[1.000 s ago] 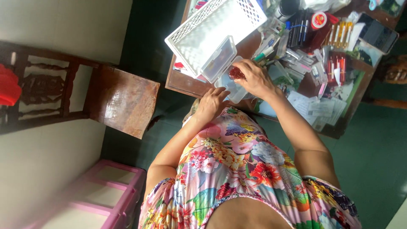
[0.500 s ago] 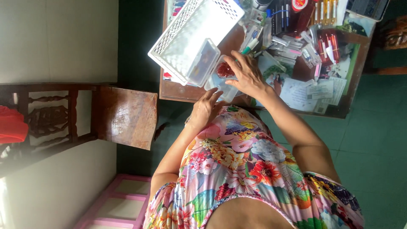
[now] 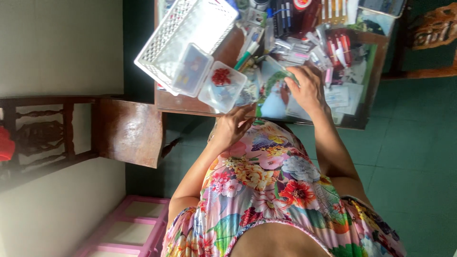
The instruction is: The person wipes small plastic containers and red pens with a cloth, then places them into a white basket on a cluttered table. The person handles items one at a time and continues to sort and wipe additional pens and containers.
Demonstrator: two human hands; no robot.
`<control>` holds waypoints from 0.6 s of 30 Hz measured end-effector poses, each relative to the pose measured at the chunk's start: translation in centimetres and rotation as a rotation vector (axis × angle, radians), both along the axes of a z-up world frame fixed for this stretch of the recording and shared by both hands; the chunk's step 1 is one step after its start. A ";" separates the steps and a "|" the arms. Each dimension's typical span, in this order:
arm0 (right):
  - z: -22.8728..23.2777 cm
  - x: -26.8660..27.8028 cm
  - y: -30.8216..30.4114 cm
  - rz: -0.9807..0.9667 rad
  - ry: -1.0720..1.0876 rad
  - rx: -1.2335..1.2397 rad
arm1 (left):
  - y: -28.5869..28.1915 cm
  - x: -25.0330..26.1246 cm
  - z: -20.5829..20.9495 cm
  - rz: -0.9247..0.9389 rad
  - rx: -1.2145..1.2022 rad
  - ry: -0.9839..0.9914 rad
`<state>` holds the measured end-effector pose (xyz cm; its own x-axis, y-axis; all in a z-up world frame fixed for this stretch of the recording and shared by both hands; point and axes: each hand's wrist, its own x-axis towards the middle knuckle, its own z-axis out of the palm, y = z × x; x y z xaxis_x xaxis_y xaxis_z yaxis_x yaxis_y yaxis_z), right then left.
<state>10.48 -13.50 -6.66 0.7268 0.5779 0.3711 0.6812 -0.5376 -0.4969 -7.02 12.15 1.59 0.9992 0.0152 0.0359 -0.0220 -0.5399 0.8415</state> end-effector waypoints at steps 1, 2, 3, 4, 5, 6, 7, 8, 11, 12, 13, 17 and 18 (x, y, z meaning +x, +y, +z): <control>-0.2 0.1 -1.1 -0.003 -0.001 -0.001 | -1.1 0.4 -0.5 -0.003 -0.001 -0.001; -0.4 0.2 -2.3 0.000 -0.032 -0.018 | -2.2 0.8 -1.0 -0.031 0.003 0.005; -0.6 0.3 -3.4 0.004 -0.063 -0.036 | -3.2 1.1 -1.5 -0.059 0.007 0.011; -1.9 0.3 -4.8 0.002 -0.063 -0.036 | -4.2 1.4 -2.8 -0.061 0.006 0.010; -3.4 0.5 -6.0 0.000 0.004 -0.040 | -5.1 1.6 -4.1 -0.057 -0.021 0.035; -4.8 0.7 -7.2 -0.003 0.072 -0.043 | -5.9 1.8 -5.5 -0.053 -0.048 0.060; -4.5 0.6 -7.1 0.006 0.069 -0.045 | -6.6 1.9 -5.9 -0.045 -0.049 0.056; -4.2 0.5 -7.0 0.013 0.071 -0.027 | -7.1 1.9 -6.3 -0.058 0.020 0.075; -4.6 0.8 -6.3 0.059 0.128 0.007 | -9.3 1.9 -6.9 -0.051 0.072 0.134; -5.0 1.0 -5.9 0.085 0.180 0.028 | -9.9 1.8 -6.9 -0.042 0.060 0.170; -6.7 1.6 -5.7 0.099 0.181 0.027 | -10.6 1.7 -7.3 -0.029 0.059 0.171; -11.9 3.6 -4.1 0.153 0.128 -0.087 | -12.3 1.0 -9.5 0.055 0.040 0.180; -12.6 4.1 -3.7 0.149 0.114 -0.133 | -12.6 0.9 -10.2 0.072 0.011 0.178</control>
